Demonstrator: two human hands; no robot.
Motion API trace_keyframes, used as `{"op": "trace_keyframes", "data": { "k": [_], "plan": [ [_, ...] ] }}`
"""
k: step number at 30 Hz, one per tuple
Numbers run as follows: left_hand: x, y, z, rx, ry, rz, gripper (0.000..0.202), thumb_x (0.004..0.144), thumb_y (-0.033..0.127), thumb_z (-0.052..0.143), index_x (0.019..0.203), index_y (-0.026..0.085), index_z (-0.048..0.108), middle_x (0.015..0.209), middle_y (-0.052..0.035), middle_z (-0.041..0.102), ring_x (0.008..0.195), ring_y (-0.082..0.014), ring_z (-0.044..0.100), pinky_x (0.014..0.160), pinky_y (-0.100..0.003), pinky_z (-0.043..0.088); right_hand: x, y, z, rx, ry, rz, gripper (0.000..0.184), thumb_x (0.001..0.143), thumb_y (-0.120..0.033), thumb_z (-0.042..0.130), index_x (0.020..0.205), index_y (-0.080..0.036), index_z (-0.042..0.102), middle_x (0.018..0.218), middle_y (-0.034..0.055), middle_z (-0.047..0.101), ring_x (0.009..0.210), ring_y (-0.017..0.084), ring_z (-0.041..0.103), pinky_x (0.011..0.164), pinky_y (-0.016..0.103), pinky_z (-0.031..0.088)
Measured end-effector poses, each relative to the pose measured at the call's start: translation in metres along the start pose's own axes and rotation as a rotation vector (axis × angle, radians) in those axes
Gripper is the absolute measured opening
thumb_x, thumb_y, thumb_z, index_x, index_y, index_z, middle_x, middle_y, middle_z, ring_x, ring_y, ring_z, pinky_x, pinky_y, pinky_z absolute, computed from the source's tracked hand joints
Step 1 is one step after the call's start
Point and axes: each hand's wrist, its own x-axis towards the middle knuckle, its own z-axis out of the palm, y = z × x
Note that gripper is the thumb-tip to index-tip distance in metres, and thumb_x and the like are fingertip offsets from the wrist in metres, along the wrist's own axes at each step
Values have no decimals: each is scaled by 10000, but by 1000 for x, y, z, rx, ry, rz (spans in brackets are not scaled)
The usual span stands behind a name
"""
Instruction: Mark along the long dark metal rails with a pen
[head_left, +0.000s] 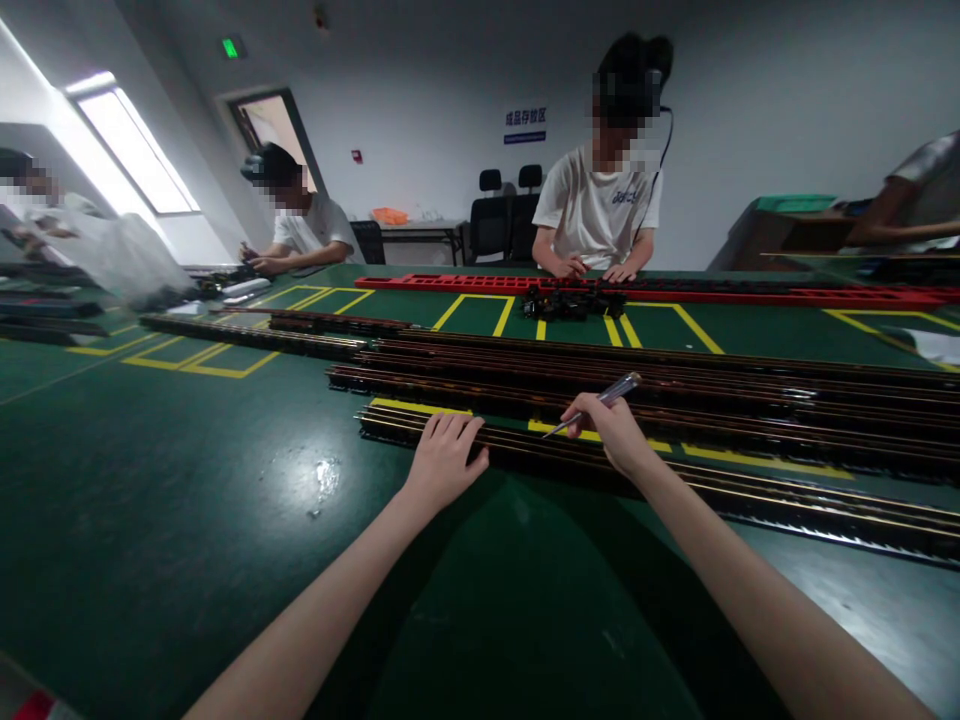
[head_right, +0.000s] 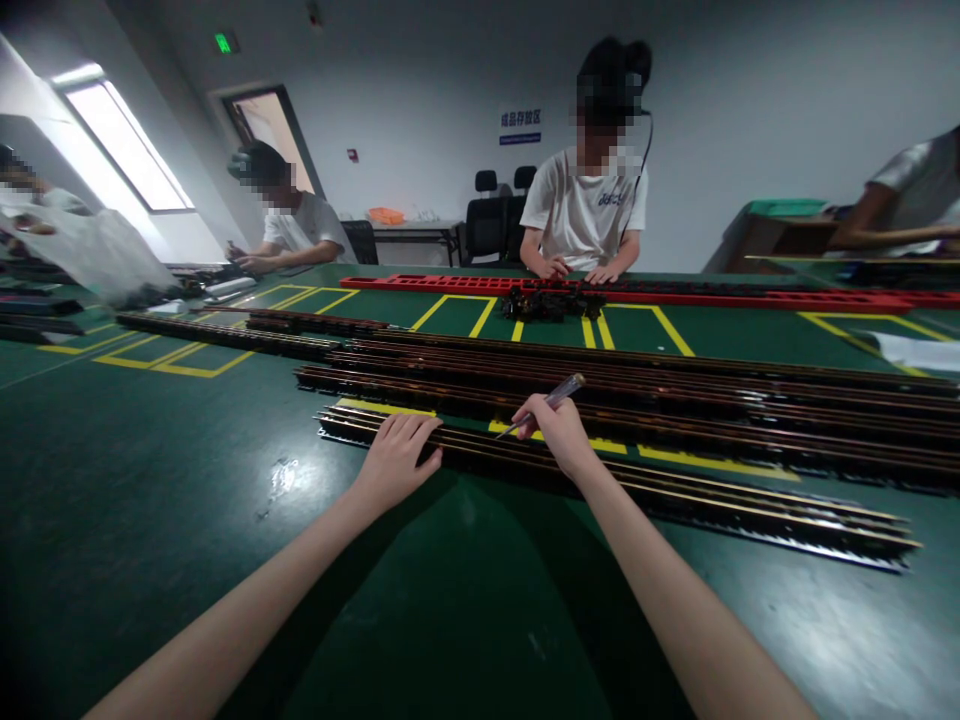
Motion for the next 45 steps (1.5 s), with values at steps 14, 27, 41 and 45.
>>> {"op": "trace_keyframes", "data": {
  "k": [14, 27, 41, 45],
  "plan": [
    [0, 3, -1, 5, 1, -8, 291, 862, 258, 508, 1117, 158, 606, 1099, -108, 667, 1058, -269, 587, 1023, -467, 411, -3, -2, 0, -21, -19, -9, 246, 662, -359, 580, 530, -165, 656, 463, 32, 585, 482, 153, 560, 599, 313, 479],
    [-1, 2, -3, -2, 11, 0, 373, 814, 90, 435, 1139, 167, 601, 1133, -93, 657, 1118, -247, 565, 1101, -469, 346, -6, -12, 11, -125, -191, -21, 395, 730, -545, 635, 677, -155, 672, 627, 62, 672, 639, 176, 638, 713, 331, 505],
    [-1, -5, -4, -86, -55, 93, 503, 808, 37, 362, 1261, 119, 564, 1211, -125, 647, 1148, -231, 571, 1049, -431, 406, -7, -11, 13, -84, -242, -3, 462, 708, -604, 670, 740, -143, 684, 677, 76, 698, 659, 172, 647, 701, 327, 510],
    [1, -3, -8, -102, -73, 81, 414, 863, 159, 422, 1247, 132, 572, 1182, -117, 660, 1107, -244, 588, 1018, -436, 422, -7, -9, 13, -63, -230, 0, 471, 695, -610, 678, 742, -141, 685, 666, 80, 695, 648, 175, 645, 677, 324, 505]
  ]
}}
